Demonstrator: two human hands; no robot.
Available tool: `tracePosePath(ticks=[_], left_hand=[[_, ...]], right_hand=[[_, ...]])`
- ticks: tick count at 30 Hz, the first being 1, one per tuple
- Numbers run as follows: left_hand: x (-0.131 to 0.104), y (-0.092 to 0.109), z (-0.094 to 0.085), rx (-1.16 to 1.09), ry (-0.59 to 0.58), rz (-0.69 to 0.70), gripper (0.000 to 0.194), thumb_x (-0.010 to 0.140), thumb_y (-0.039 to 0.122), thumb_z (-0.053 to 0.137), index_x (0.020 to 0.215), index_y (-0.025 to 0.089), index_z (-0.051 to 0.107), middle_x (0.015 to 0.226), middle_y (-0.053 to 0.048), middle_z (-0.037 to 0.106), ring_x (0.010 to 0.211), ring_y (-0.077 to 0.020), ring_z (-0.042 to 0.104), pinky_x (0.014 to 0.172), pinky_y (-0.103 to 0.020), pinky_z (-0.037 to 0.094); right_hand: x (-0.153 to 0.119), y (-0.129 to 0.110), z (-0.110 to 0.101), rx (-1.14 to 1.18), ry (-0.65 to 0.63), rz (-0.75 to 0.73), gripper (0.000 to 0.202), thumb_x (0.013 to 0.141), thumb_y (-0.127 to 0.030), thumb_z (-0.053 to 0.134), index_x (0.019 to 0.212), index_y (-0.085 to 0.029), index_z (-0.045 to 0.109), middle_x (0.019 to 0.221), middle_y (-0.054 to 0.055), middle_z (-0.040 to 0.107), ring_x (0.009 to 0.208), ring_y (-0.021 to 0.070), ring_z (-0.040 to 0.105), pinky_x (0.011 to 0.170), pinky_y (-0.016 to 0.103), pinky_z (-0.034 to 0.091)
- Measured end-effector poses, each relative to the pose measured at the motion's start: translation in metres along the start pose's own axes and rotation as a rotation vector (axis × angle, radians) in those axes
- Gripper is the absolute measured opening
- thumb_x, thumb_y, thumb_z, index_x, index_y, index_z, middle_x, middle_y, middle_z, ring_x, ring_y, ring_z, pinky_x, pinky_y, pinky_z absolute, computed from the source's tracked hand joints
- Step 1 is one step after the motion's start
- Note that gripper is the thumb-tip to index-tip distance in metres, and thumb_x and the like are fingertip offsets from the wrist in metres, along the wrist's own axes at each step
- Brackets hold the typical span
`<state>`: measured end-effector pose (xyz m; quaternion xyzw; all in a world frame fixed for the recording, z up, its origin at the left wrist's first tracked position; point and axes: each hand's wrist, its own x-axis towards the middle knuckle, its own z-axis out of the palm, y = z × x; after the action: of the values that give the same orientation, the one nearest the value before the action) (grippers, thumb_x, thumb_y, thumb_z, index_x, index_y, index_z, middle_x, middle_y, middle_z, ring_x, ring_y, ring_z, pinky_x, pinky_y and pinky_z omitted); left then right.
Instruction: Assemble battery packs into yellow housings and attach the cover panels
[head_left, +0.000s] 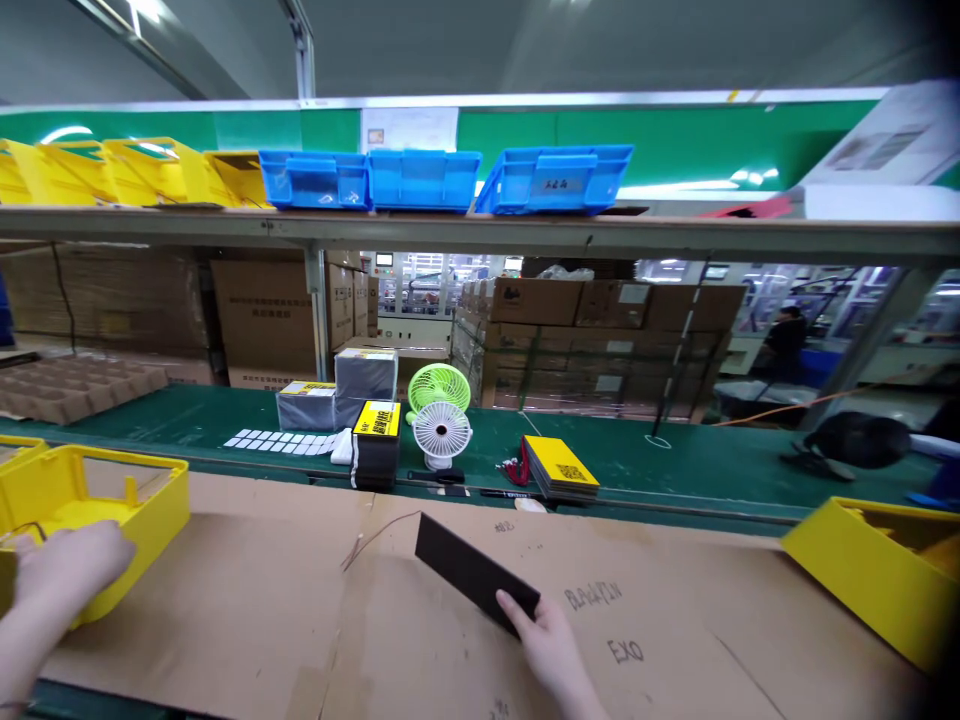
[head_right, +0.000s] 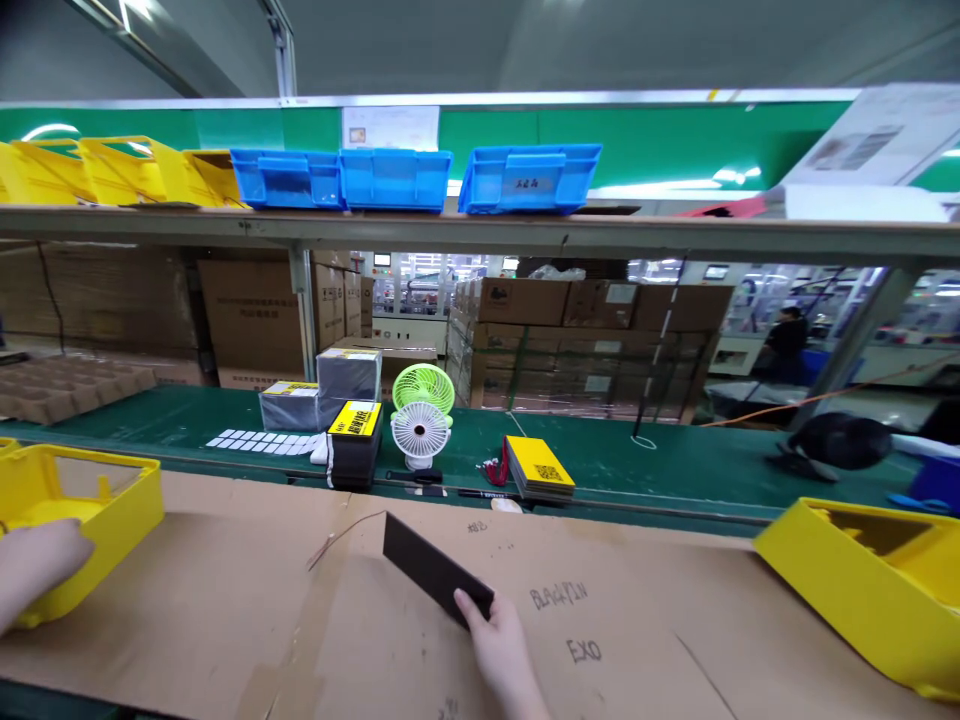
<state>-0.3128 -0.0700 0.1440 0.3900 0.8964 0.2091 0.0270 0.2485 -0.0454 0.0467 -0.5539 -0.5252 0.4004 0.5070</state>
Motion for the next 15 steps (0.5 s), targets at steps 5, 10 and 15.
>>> tracePosePath(ticks=[5,10,15], left_hand=[[-0.076,0.082,0.024,-0.002,-0.273,0.283,0.008,0.066,0.016,0.057,0.058,0.016,0.058,0.074,-0.01,0.069,0.095,-0.0346,0.06,0.089,-0.046,0.037],[-0.158,0.126,0.022,-0.609,-0.67,0.585,0.045,0.044,0.022,0.08,0.087,0.026,0.068,0.105,-0.009,0.068,0.106,-0.0348,0.057,0.101,-0.051,0.028],[-0.15,0.165,0.02,-0.764,-0.357,0.638,0.058,0.046,0.027,0.081,0.101,0.02,0.064,0.129,-0.012,0.053,0.134,-0.0325,0.024,0.11,-0.046,0.002]], right_hand=[[0.003,-0.017,-0.012,0.049,0.111,-0.018,0.05,0.061,-0.05,0.07,0.092,-0.011,0.07,0.095,0.013,0.071,0.097,0.0336,0.063,0.091,0.046,0.046],[-0.001,-0.054,-0.022,0.116,0.185,-0.041,0.049,0.064,-0.047,0.07,0.097,-0.012,0.068,0.096,0.011,0.071,0.095,0.0312,0.064,0.085,0.042,0.052],[-0.004,-0.086,-0.04,0.189,0.218,-0.159,0.047,0.065,-0.042,0.072,0.103,-0.014,0.066,0.103,0.008,0.069,0.099,0.0282,0.062,0.09,0.041,0.05]])
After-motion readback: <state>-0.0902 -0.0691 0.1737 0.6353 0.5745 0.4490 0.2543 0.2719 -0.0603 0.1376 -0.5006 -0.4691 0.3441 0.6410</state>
